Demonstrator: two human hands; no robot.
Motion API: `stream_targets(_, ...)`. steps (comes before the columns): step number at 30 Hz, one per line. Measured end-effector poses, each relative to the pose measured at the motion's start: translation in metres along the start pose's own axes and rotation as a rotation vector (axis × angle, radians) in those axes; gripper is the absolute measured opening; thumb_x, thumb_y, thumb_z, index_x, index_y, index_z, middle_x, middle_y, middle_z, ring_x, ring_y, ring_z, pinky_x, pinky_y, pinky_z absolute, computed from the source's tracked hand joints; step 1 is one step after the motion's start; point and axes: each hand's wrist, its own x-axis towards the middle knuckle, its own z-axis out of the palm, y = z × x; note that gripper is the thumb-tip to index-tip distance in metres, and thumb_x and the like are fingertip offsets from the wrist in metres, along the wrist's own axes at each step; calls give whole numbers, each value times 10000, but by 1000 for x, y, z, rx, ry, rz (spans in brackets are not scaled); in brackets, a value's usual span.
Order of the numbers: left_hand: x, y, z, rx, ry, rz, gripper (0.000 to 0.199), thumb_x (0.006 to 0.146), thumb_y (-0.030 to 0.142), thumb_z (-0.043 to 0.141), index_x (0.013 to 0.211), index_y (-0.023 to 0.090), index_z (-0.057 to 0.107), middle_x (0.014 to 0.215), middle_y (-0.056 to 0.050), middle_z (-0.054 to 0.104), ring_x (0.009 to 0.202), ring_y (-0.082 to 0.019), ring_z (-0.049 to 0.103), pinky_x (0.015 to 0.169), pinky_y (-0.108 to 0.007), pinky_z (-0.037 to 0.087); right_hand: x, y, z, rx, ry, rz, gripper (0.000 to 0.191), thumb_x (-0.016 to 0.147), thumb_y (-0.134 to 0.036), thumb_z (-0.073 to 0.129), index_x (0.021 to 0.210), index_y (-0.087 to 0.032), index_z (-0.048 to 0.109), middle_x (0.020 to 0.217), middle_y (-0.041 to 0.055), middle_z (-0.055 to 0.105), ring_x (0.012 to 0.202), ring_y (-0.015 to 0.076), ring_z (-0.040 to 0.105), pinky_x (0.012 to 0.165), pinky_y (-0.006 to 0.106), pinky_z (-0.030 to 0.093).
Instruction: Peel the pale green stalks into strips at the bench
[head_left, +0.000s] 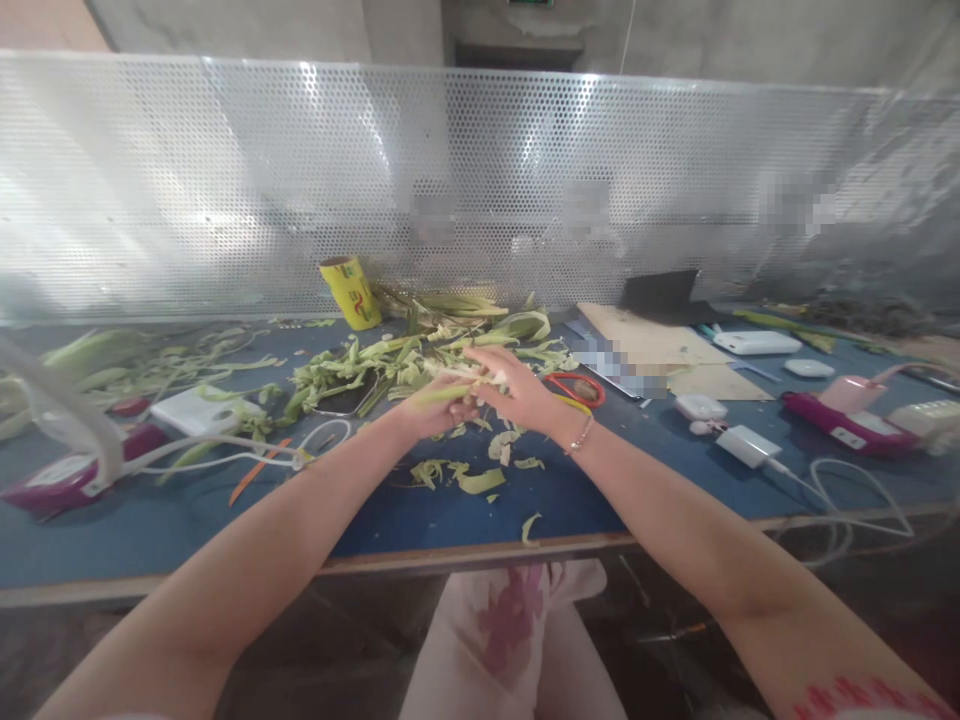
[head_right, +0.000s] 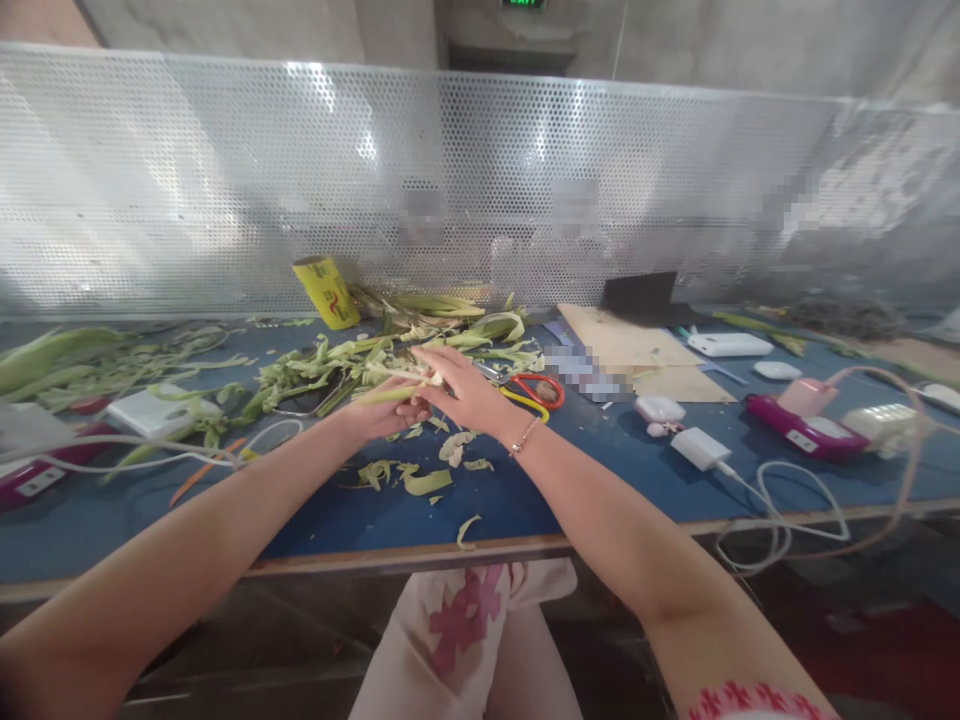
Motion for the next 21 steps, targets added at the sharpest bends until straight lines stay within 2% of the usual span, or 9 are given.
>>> stream_targets(4,1,-4,7,75,31,33,168,672,185,673,626,152,515,473,67,454,407,-16,386,580,-217,467,3,4,9,-87,-14,17,337,916,-329,387,1193,-204,532,1073,92,626,1036,220,530,919,427,408)
stream_targets(7,8,-5,3,169,64,96,169,659,225,671,724,149,535,616,25,528,507,-50,466,642,-279,476,5,10,10,-172,99,105,275,906,-282,393,1066,-171,586,997,102,644,978,224,539,893,412,397)
stream_targets(9,12,-4,-3,338,235,275,237,645,209,648,846,171,527,738,-2,552,596,-94,518,653,-317,475,5,12,7,-234,168,215,242,900,-261,387,989,-170,592,956,102,648,942,224,547,876,402,385)
stream_targets(11,13,-3,-9,640,496,561,358,637,209,635,971,182,508,869,-35,546,742,-138,539,719,-350,473,5,13,5,-278,187,321,227,900,-269,377,873,-181,585,846,79,648,858,214,562,851,391,374)
stream_targets(12,12,-3,-10,788,563,695,409,650,240,625,1034,180,496,953,-66,540,838,-171,538,769,-381,466,5,13,4,-277,181,360,236,902,-285,374,816,-185,569,774,61,634,800,205,565,826,379,377)
stream_targets(14,7,-4,-10,1050,568,935,538,697,341,599,1183,173,441,1158,-132,482,1062,-238,479,898,-447,413,6,12,4,-213,155,394,252,899,-319,372,753,-190,531,684,34,593,705,182,554,756,339,394)
stream_targets(16,1,-6,-5,1233,502,1087,682,729,457,563,1308,174,341,1300,-164,404,1233,-286,355,1010,-500,303,7,8,7,-96,137,374,211,887,-320,383,797,-190,522,724,35,593,699,171,551,698,303,414)
stream_targets(18,-3,-9,2,1343,432,1089,736,763,511,512,1372,178,266,1386,-172,340,1297,-292,288,1057,-504,229,8,3,12,0,126,323,151,854,-266,413,919,-183,520,851,58,618,768,175,564,715,304,437)
stream_targets(21,-3,-12,10,1320,418,984,649,840,493,400,1396,197,247,1436,-153,314,1332,-259,262,1078,-466,211,9,-7,18,53,68,233,288,738,-145,479,1024,-170,501,971,88,618,877,203,573,776,339,454)
